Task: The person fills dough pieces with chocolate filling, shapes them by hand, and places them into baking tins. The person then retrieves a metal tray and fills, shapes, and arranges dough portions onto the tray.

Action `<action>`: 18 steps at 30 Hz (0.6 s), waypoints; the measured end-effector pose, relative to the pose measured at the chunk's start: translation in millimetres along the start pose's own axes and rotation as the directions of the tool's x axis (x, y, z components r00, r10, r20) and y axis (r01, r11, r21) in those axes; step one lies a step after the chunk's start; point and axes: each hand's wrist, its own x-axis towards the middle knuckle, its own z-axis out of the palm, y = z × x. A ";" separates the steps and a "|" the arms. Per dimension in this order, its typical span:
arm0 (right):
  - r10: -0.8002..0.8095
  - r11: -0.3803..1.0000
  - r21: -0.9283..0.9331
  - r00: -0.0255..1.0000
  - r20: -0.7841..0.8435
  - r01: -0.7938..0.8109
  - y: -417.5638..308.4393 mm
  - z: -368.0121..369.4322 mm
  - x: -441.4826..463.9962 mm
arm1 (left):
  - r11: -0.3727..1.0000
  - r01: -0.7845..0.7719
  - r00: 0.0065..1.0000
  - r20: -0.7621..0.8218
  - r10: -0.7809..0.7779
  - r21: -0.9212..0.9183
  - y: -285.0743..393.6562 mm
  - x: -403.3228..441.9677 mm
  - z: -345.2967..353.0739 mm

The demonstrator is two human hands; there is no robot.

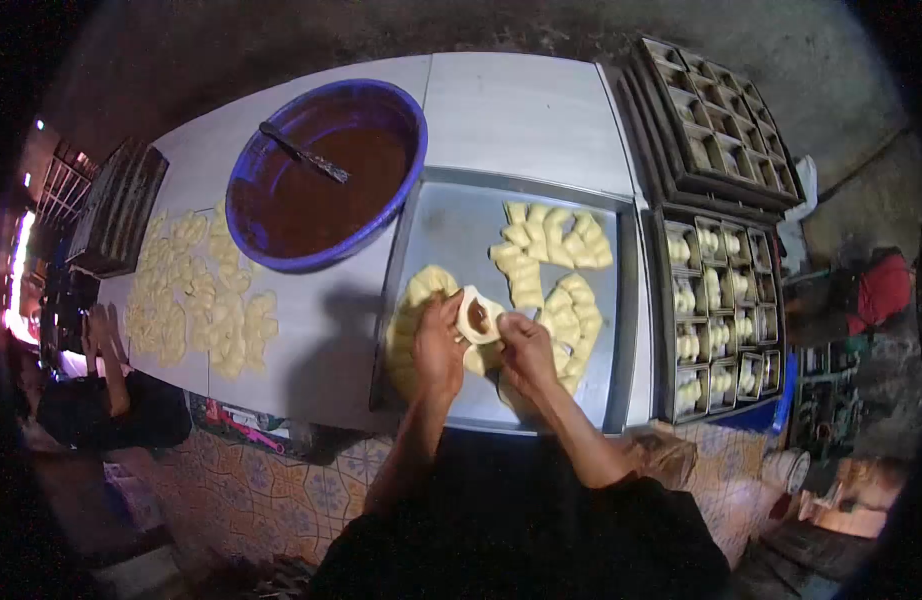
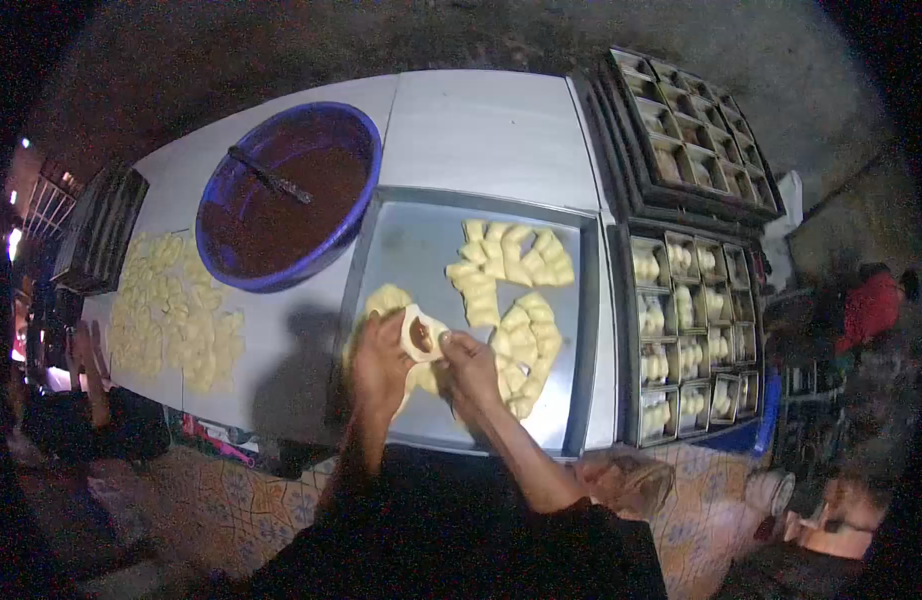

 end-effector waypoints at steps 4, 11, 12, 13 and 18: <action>-0.537 0.461 -0.705 0.802 0.262 0.539 -7.8 6.5 -35.5 | 0.987 0.027 0.997 0.062 -0.037 0.157 -20.5 -31.2 2.1; -0.668 0.430 -0.588 0.679 0.303 0.685 -23.5 -6.9 -51.2 | 0.786 -0.285 0.943 0.309 0.127 0.549 -28.0 -48.3 -9.2; -0.635 0.464 -0.576 0.706 0.314 0.673 -24.1 -10.7 -49.7 | 0.786 -0.325 0.934 0.310 0.178 0.526 -29.1 -51.9 -6.6; -0.598 0.500 -0.565 0.733 0.323 0.656 -26.0 -10.6 -50.9 | 0.801 -0.307 0.940 0.295 0.171 0.513 -30.2 -53.1 -7.2; -0.500 0.415 -0.641 0.750 0.433 0.646 -31.0 1.2 -67.6 | 0.798 -0.119 0.984 0.179 0.013 0.591 -32.3 -45.1 -23.8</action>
